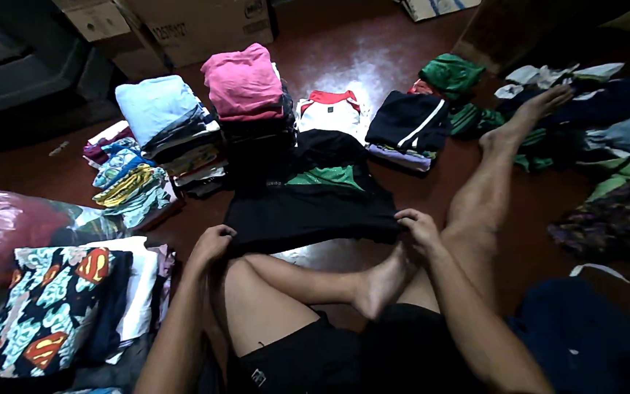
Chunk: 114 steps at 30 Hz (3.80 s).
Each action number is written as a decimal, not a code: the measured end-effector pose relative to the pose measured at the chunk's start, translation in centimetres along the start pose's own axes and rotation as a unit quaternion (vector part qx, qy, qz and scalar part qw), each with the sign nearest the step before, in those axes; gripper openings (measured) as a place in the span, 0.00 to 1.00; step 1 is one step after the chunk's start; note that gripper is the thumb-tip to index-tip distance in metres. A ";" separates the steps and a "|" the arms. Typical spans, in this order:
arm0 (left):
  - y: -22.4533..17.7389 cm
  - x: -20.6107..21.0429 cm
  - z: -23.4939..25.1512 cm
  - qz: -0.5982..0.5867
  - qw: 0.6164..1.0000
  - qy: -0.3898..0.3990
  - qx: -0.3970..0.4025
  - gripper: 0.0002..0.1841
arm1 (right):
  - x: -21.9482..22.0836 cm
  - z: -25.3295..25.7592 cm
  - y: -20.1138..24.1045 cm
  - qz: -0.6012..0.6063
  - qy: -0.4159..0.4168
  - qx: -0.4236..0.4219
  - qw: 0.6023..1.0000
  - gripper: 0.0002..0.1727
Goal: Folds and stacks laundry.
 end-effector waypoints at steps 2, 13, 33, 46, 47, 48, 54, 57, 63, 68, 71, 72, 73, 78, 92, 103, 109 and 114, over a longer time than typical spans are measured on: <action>-0.4 -0.1 -1.6 0.056 0.998 -0.007 -0.007 0.15 | -0.1 0.1 -0.1 -0.021 0.003 0.006 1.000 0.11; -0.9 0.7 -4.6 0.140 0.989 0.018 0.036 0.13 | -2.5 -3.7 1.1 -0.120 0.031 -0.031 0.992 0.19; 2.1 1.0 6.5 -0.052 0.993 -0.107 -0.013 0.26 | 3.0 7.1 4.9 -0.123 -0.043 -0.021 0.991 0.17; 3.0 9.8 8.4 0.332 0.921 0.205 -0.013 0.28 | 4.3 4.4 -0.6 -0.542 0.139 0.050 0.827 0.24; 2.8 9.6 8.2 0.337 0.921 0.193 -0.032 0.29 | 4.1 4.2 0.4 -0.562 0.150 0.071 0.810 0.27; 2.1 9.0 8.1 0.328 0.930 0.161 -0.040 0.28 | 4.2 4.4 1.5 -0.567 0.154 0.075 0.806 0.28; -3.3 5.6 11.4 0.228 0.969 -0.016 0.098 0.22 | 11.2 10.4 8.1 -0.439 0.144 -0.108 0.880 0.21; -3.5 6.7 13.1 0.266 0.950 0.028 0.160 0.24 | 15.8 13.2 9.6 -0.392 0.097 -0.175 0.898 0.22; -3.4 6.5 11.4 0.316 0.924 0.057 0.208 0.24 | 19.2 15.9 10.7 -0.378 0.054 -0.162 0.910 0.36; -1.8 3.5 13.8 0.243 0.964 -0.019 0.108 0.31 | 20.6 17.7 11.5 -0.398 0.071 -0.096 0.909 0.36; 0.3 1.6 15.7 0.266 0.962 -0.029 0.049 0.26 | 21.2 18.4 11.7 -0.379 0.114 -0.069 0.916 0.14; 0.5 1.4 16.1 0.283 0.958 -0.022 0.046 0.23 | 20.9 18.6 12.2 -0.345 0.125 -0.061 0.928 0.12; 0.6 1.3 16.5 0.289 0.956 -0.012 0.051 0.20 | 20.3 18.8 12.6 -0.308 0.123 -0.056 0.942 0.12; -3.0 -1.9 16.2 0.197 0.972 -0.021 0.129 0.15 | 15.9 20.5 14.3 -0.181 0.089 -0.075 0.977 0.13; -1.4 1.4 12.1 0.312 0.931 0.025 0.188 0.18 | 4.9 7.0 6.6 -0.246 0.150 -0.199 0.937 0.16; -1.8 4.1 15.2 0.126 0.978 -0.141 0.085 0.26 | 13.0 9.2 5.5 -0.359 0.023 -0.129 0.924 0.14; 0.9 1.9 15.1 0.056 0.980 -0.181 -0.052 0.44 | 14.1 2.5 9.4 -0.432 0.100 -0.297 0.846 0.16; 2.1 3.0 16.0 -0.013 0.988 -0.101 -0.116 0.35 | 12.3 2.4 7.4 -0.445 0.006 -0.252 0.859 0.28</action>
Point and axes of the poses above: each hand's wrist, its own z-axis towards the middle knuckle, its own x-axis out of the palm, y = z × x, the point moved 9 cm from there along z, towards the middle knuckle, and after that the axes turned 3 degrees about -z, right-handed, at the moved point
